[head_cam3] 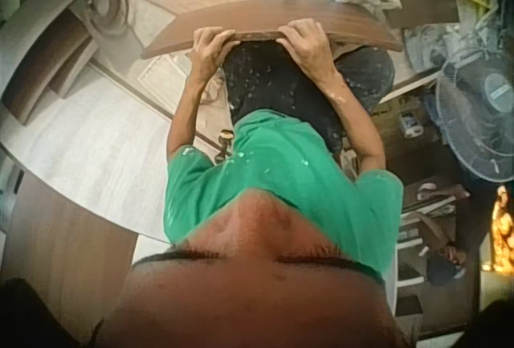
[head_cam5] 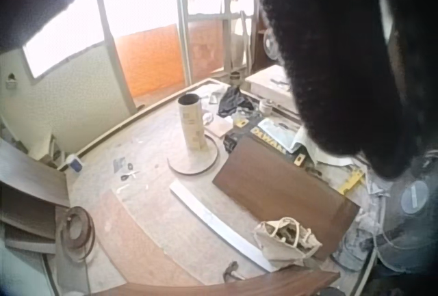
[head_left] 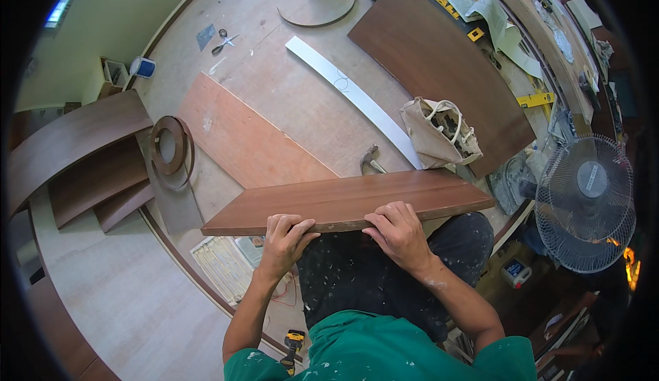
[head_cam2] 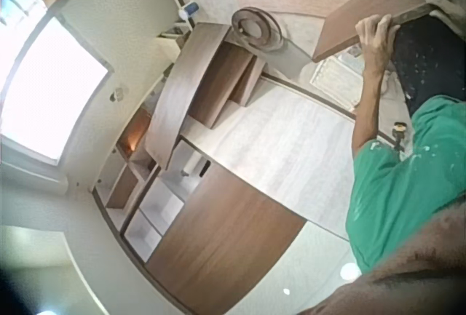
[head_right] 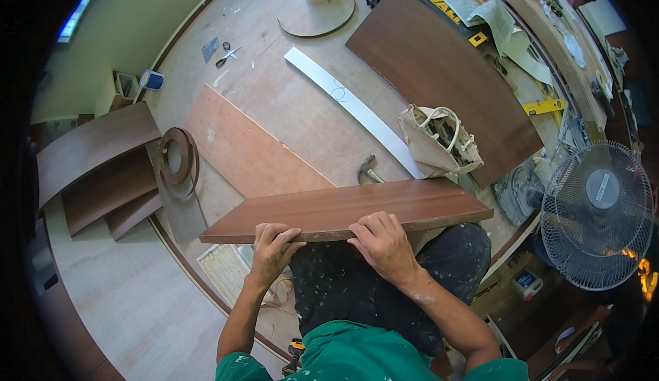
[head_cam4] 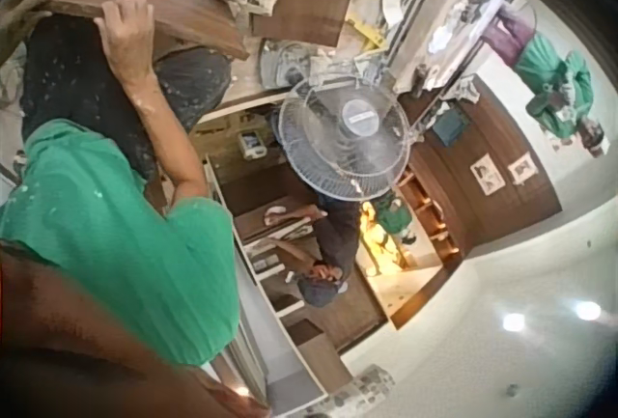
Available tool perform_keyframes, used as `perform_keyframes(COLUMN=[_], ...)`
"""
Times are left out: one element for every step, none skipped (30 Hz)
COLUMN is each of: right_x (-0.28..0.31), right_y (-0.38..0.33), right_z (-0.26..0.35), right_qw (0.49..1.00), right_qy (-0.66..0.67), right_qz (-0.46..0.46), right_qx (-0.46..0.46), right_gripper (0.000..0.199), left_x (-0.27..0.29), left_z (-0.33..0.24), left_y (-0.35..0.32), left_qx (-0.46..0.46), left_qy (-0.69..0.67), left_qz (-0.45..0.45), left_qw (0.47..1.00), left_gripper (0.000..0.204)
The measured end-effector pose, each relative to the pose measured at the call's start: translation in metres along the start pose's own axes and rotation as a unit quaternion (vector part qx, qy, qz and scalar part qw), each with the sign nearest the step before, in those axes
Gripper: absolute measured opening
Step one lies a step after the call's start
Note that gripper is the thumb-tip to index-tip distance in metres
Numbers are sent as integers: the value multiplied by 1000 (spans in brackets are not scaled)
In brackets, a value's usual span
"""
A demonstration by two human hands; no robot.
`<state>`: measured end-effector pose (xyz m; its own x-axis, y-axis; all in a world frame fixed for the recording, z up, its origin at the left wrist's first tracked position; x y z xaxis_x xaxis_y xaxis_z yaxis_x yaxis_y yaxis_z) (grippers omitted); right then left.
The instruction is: The person hammers nails into a wooden panel and then attaches a thin wooden strip to its edge. They use a hammer to secure the strip and inspect the alignment. Other workers are visible in the background.
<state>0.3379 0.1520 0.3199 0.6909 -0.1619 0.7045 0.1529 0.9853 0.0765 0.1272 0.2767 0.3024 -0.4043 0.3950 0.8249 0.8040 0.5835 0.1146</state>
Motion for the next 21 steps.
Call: perform_keyframes(right_x=[-2, -3, -4, -6, -6, -6, -6, -6, -7, -7, -7, -7, -7, -7, -7, -7, -6, -6, -6, -3, -2], right_y=[-2, -3, -4, -5, -5, -5, -6, -5, -5, -5, -4, -4, -4, -4, -4, -4, -4, -3, -2, 0, 1], right_z=[0, 0, -1, 0, -1, -2, -3, -3, -3, -3, -4, -4, -5, -6, -6, -6, -5, -6, -7, -8, -7], right_qw=[1000, 1000, 1000, 1000, 999, 999, 999, 999, 999, 999, 999, 999, 999, 999, 999, 999, 999, 1000, 1000, 1000, 1000], right_qy=[-7, -14, -20, -25, -32, -32, -32, -31, -30, -29, -28, -28, -28, -28, -29, -30, -30, -20, -10, -3, 3], right_qz=[-4, -11, -13, -15, -17, -18, -19, -20, -21, -22, -24, -23, -22, -22, -20, -20, -18, -13, -9, -5, -2], right_qx=[-1, -3, -2, -2, -1, -6, -10, -11, -11, -11, -12, -11, -11, -12, -14, -16, -18, -18, -19, -20, -19], right_gripper=[34, 34, 34, 34, 35, 35, 36, 36, 36, 36, 37, 37, 37, 37, 37, 37, 37, 37, 37, 37, 37], left_x=[-1, -3, -5, -6, -7, -7, -7, -8, -8, -9, -9, -8, -7, -6, -4, -3, -2, -5, -9, -17, -24], left_z=[0, 0, 0, -1, -1, -2, -2, 0, 1, 2, 3, 2, 1, -1, -4, -7, -14, -24, -32, -36, -36], left_y=[-2, -2, -4, -6, -5, -3, -3, -3, -3, -4, -3, -2, -1, 2, 6, 11, 16, 24, 29, 34, 34], left_qx=[-1, -3, -4, -5, -11, -17, -22, -22, -23, -23, -19, -15, -11, -7, -4, -1, -10, -18, -28, -37, -44], left_qy=[2, 6, 10, 14, 19, 23, 27, 30, 33, 35, 38, 40, 42, 38, 35, 31, 21, 9, -4, -16, -21], left_qz=[0, 2, 4, 6, 8, 10, 13, 17, 22, 26, 30, 34, 39, 48, 58, 68, 78, 87, 95, 97, 91], left_qw=[1000, 1000, 1000, 1000, 1000, 1000, 999, 999, 999, 999, 999, 999, 998, 998, 998, 997, 997, 996, 995, 994, 995], left_gripper=[38, 38, 39, 39, 39, 40, 40, 41, 41, 42, 41, 41, 41, 41, 41, 41, 41, 41, 41, 40, 41])
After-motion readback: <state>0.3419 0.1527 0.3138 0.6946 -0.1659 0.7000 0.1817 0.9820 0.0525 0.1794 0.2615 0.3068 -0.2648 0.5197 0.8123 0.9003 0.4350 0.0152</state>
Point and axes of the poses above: each hand's wrist, its own y-axis towards the middle knuckle, its own x-axis out of the back of the hand, z = x × y, the point moved 6 cm from there along y, towards the middle knuckle, and after that the axes turned 3 degrees about y, right-handed, at the moved point
